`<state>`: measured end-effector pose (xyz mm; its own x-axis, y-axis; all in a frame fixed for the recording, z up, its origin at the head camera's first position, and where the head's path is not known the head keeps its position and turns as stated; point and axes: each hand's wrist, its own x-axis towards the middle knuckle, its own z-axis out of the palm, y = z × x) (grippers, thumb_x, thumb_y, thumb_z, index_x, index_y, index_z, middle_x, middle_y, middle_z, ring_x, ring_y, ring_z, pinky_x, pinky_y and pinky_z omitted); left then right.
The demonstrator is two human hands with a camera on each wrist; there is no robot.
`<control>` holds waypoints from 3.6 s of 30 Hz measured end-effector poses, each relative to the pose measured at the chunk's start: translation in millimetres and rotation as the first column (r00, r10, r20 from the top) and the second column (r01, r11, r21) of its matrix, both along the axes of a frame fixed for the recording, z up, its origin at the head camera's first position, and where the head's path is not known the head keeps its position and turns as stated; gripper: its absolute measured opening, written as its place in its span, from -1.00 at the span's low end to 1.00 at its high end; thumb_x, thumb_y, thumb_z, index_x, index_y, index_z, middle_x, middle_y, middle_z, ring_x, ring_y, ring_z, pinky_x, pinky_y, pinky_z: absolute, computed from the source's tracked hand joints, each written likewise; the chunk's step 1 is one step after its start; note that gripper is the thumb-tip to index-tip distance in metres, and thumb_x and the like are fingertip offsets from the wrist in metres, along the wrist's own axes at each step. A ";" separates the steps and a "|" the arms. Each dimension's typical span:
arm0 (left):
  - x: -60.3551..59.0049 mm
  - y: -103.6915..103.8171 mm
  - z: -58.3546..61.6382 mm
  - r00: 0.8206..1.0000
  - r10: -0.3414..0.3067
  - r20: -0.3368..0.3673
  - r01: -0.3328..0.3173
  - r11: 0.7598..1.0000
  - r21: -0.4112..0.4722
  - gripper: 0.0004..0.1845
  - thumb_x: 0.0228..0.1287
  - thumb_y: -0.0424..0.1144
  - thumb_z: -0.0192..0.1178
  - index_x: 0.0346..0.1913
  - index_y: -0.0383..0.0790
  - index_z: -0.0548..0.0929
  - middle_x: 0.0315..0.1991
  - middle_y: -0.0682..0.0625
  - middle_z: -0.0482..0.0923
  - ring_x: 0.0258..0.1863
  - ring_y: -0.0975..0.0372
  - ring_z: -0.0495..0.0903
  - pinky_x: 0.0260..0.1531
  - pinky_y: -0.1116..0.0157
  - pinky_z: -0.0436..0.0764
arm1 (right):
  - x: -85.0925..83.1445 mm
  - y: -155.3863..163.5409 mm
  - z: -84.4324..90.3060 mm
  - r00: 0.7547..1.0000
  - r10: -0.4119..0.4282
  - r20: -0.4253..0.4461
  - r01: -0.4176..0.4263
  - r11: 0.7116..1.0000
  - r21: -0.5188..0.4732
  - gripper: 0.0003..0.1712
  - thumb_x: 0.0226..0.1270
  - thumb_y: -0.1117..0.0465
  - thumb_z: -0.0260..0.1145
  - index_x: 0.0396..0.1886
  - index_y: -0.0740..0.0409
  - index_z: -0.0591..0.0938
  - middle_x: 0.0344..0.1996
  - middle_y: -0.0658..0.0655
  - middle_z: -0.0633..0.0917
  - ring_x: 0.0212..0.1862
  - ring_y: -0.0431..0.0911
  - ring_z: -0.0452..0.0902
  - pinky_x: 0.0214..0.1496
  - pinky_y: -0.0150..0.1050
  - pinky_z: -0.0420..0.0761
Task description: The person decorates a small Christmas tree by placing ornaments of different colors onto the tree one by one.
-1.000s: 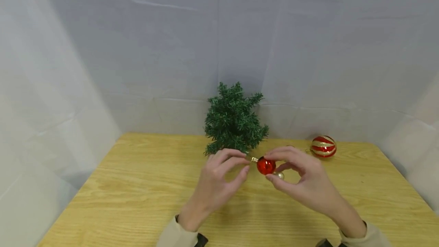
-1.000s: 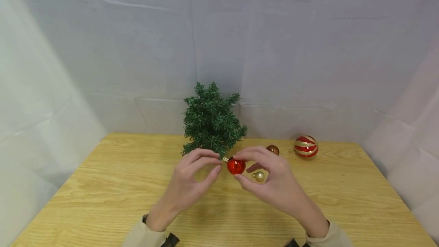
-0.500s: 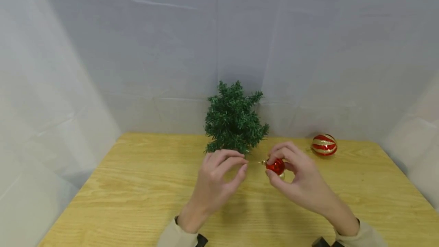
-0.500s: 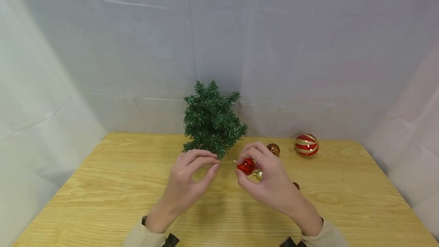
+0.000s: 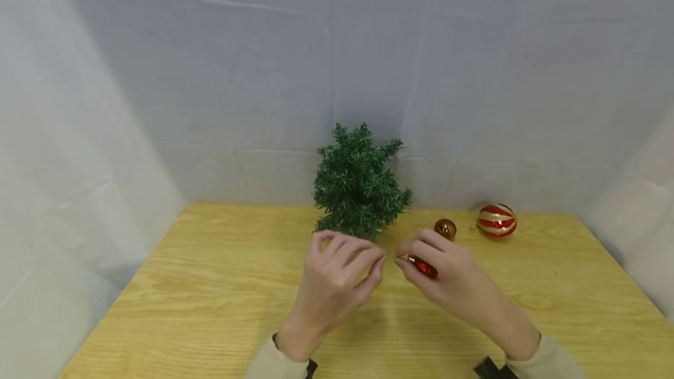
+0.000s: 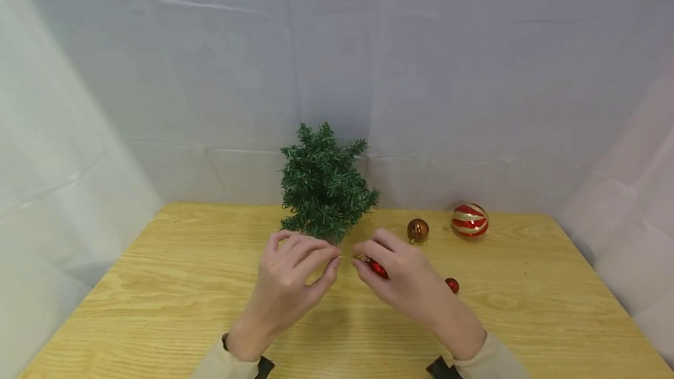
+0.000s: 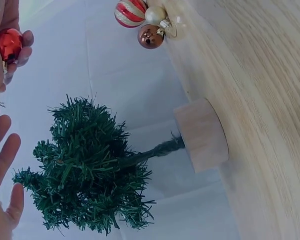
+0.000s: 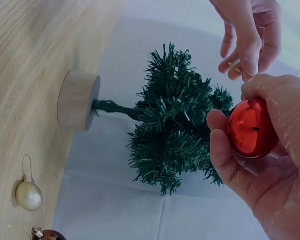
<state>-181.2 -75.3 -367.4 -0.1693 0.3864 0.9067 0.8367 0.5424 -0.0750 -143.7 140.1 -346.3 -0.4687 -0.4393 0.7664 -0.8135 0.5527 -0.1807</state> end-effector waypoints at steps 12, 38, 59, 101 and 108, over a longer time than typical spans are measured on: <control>-3.1 1.2 2.0 0.990 -0.088 0.107 0.075 0.990 0.118 -0.95 0.19 -0.28 0.39 -0.29 -0.08 0.79 -0.30 0.09 0.77 -0.28 0.25 0.70 -0.10 0.14 0.58 | 1.0 -3.6 5.2 0.998 -0.025 0.050 0.025 1.000 -0.003 -0.72 0.62 0.05 0.07 -0.17 0.06 0.63 -0.35 -0.09 0.62 -0.43 -0.38 0.36 -0.39 -0.62 0.41; -14.7 -7.9 44.9 1.000 0.011 0.030 -0.012 0.999 0.051 -0.89 0.34 -0.22 0.27 -0.31 -0.09 0.79 -0.28 0.05 0.76 -0.25 0.14 0.69 -0.03 -0.02 0.55 | -26.4 -10.0 39.4 0.914 -0.147 -0.378 0.222 0.961 0.165 -0.71 0.57 0.18 0.08 -0.30 0.19 0.65 -0.31 0.14 0.70 -0.27 0.01 0.65 -0.28 -0.13 0.66; -39.5 -14.4 74.6 0.961 0.265 -0.083 -0.270 0.961 -0.062 -0.86 0.42 -0.17 0.23 -0.21 -0.05 0.79 -0.28 0.04 0.76 -0.26 0.11 0.70 -0.01 -0.02 0.57 | -62.8 -21.0 68.6 0.869 -0.214 -0.446 0.347 0.906 0.241 -0.89 0.36 0.25 0.27 -0.32 0.20 0.67 -0.22 0.21 0.68 -0.13 0.13 0.61 -0.16 -0.01 0.65; -60.9 -1.8 100.2 0.778 0.222 0.588 -0.211 0.973 -0.089 -0.83 0.40 -0.11 0.21 -0.25 -0.01 0.79 -0.10 -0.02 0.74 -0.36 0.09 0.62 -0.20 -0.08 0.55 | -90.5 -27.1 103.4 0.921 -0.278 0.274 0.213 0.946 0.244 -0.85 0.41 0.22 0.30 -0.37 0.15 0.68 0.11 0.26 0.60 0.08 0.17 0.51 0.08 0.08 0.53; -63.5 -5.3 94.2 0.792 0.147 0.592 -0.149 0.988 -0.047 -0.82 0.44 -0.14 0.19 -0.22 -0.04 0.79 -0.12 -0.01 0.73 -0.35 0.10 0.64 -0.16 -0.06 0.56 | -88.7 -26.5 96.9 0.932 -0.258 0.253 0.202 0.953 0.228 -0.88 0.42 0.24 0.32 -0.31 0.16 0.71 0.02 0.24 0.61 0.02 0.15 0.53 0.06 0.05 0.56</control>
<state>-244.7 -80.6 -273.2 -0.7284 0.3108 0.6107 0.6265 0.6630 0.4098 -232.4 113.6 -249.5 -0.7559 -0.4207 0.5017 -0.5923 0.7659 -0.2502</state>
